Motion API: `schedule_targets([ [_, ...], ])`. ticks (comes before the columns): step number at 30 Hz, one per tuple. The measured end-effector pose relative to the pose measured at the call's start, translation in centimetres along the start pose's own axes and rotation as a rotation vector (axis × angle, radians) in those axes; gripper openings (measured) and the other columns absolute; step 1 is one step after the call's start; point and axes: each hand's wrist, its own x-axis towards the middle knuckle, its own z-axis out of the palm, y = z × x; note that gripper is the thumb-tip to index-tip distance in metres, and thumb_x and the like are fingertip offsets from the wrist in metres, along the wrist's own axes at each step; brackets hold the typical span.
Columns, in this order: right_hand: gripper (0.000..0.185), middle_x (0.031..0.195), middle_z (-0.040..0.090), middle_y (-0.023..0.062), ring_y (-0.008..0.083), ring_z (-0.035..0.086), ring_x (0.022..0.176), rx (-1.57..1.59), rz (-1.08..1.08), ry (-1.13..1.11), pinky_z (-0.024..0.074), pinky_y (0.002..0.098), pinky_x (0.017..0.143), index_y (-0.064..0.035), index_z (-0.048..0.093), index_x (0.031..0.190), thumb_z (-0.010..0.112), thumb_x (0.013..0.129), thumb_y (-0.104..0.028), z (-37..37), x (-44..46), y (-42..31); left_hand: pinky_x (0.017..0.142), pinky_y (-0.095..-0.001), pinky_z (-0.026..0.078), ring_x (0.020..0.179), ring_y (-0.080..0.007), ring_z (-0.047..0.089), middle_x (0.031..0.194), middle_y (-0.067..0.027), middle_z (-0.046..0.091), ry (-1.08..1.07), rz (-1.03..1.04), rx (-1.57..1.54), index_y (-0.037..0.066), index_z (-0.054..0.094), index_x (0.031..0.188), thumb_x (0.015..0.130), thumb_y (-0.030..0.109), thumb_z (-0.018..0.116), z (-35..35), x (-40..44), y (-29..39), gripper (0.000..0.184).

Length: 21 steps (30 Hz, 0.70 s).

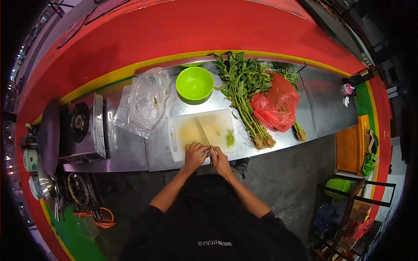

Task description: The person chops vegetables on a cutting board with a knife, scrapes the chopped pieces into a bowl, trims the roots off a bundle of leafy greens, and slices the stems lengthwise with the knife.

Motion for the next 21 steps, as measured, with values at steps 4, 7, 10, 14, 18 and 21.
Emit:
schedule_targets([
  [4, 0.032, 0.061, 0.058, 0.014, 0.0254, 0.063, 0.056, -0.044, -0.015, 0.024, 0.0468, 0.0407, 0.056, -0.0108, 0.053, 0.133, 0.046, 0.106, -0.025, -0.1, -1.2, 0.1, 0.077, -0.0374, 0.037, 0.085, -0.0209, 0.06, 0.086, 0.0001, 0.067, 0.01, -0.004, -0.012, 0.012, 0.073, 0.089, 0.082, 0.016, 0.073, 0.2, -0.1, -0.1, 0.009],
  [7, 0.033, 0.062, 0.059, 0.017, 0.0286, 0.065, 0.056, -0.028, 0.012, 0.016, 0.0465, 0.0421, 0.055, -0.0113, 0.052, 0.135, 0.047, 0.105, -0.025, -0.2, -1.6, -0.3, 0.078, -0.0373, 0.037, 0.085, -0.0208, 0.06, 0.085, 0.0001, 0.067, -0.005, -0.025, -0.048, 0.011, 0.073, 0.089, 0.082, 0.016, 0.073, 0.0, 0.0, 0.0, 0.008],
  [10, 0.032, 0.066, 0.061, 0.0179, 0.0304, 0.065, 0.061, -0.085, -0.007, 0.042, 0.047, 0.0401, 0.057, -0.0093, 0.053, 0.133, 0.047, 0.105, -0.023, 0.2, -1.1, 0.3, 0.078, -0.037, 0.036, 0.084, -0.0205, 0.06, 0.085, 0.0, 0.066, -0.012, -0.016, -0.051, 0.011, 0.073, 0.09, 0.082, 0.016, 0.073, 0.0, 0.0, 0.0, 0.009],
  [14, 0.032, 0.066, 0.061, 0.0144, 0.0219, 0.061, 0.059, -0.098, -0.063, 0.084, 0.0476, 0.0363, 0.057, -0.0067, 0.054, 0.132, 0.047, 0.106, -0.022, 0.8, -0.2, 0.8, 0.079, -0.0376, 0.037, 0.086, -0.0212, 0.06, 0.086, -0.0019, 0.067, -0.036, -0.008, -0.068, 0.01, 0.075, 0.094, 0.082, 0.014, 0.074, -0.9, 0.3, 0.6, 0.014],
  [18, 0.031, 0.065, 0.06, 0.0118, 0.0182, 0.059, 0.058, -0.069, -0.056, 0.057, 0.047, 0.0348, 0.056, -0.0059, 0.055, 0.131, 0.047, 0.106, -0.022, 0.4, -0.2, 0.7, 0.08, -0.0371, 0.038, 0.087, -0.0212, 0.06, 0.086, -0.0019, 0.065, -0.018, -0.001, -0.069, 0.008, 0.075, 0.094, 0.081, 0.012, 0.074, -0.8, -0.3, 0.2, 0.014],
  [21, 0.028, 0.064, 0.059, 0.0088, 0.0155, 0.057, 0.055, -0.107, -0.046, 0.05, 0.0457, 0.0335, 0.054, -0.0056, 0.055, 0.128, 0.046, 0.106, -0.021, 0.1, -0.7, 0.1, 0.08, -0.0373, 0.039, 0.085, -0.0219, 0.06, 0.086, -0.0021, 0.067, 0.012, -0.008, -0.077, 0.009, 0.075, 0.093, 0.081, 0.013, 0.074, -0.4, -0.5, 0.1, 0.013],
])
